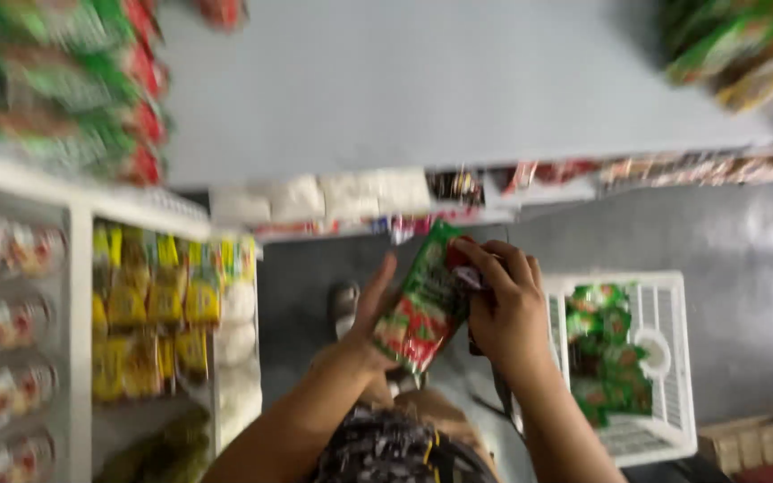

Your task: Wiping individual pouches of tomato sauce with a rag and organizing them on a grocery shelf.

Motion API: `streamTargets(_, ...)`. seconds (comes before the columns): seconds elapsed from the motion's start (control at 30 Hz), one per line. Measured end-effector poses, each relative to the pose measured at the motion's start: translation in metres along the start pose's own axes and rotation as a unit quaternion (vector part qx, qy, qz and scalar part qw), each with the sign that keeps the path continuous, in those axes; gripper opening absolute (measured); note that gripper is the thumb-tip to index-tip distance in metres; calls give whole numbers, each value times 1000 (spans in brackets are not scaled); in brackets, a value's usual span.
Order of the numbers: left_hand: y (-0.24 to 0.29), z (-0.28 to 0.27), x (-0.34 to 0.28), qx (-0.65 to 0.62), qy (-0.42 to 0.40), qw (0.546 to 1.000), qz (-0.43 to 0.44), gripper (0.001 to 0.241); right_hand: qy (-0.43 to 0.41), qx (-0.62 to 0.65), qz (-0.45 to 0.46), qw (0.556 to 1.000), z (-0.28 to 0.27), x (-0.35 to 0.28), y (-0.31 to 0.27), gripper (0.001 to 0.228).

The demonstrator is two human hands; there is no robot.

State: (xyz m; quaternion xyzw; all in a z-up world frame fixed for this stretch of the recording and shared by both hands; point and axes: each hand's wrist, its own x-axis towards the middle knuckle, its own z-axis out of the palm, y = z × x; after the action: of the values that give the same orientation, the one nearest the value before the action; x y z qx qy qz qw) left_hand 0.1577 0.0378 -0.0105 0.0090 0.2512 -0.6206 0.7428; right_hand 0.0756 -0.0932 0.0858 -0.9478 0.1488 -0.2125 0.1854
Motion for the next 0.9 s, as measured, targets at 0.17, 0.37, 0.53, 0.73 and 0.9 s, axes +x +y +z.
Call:
streamTargets(0.17, 42, 8, 15, 20, 60, 994, 89, 73, 49, 1, -31, 998, 26, 42, -65, 60)
streamTargets(0.37, 87, 43, -8, 89, 46, 987, 129, 87, 12, 64, -43, 997, 39, 40, -94, 55)
streamTargets(0.53, 86, 13, -6, 42, 0, 998, 42, 80, 60, -22, 76, 995, 58, 62, -39, 27)
streamTargets(0.73, 83, -14, 3, 12, 15, 996, 89, 56, -17, -9, 99, 995, 94, 70, -86, 51)
streamTargets(0.9, 102, 27, -37, 10, -364, 927, 93, 78, -82, 90, -109, 987, 57, 56, -157, 69)
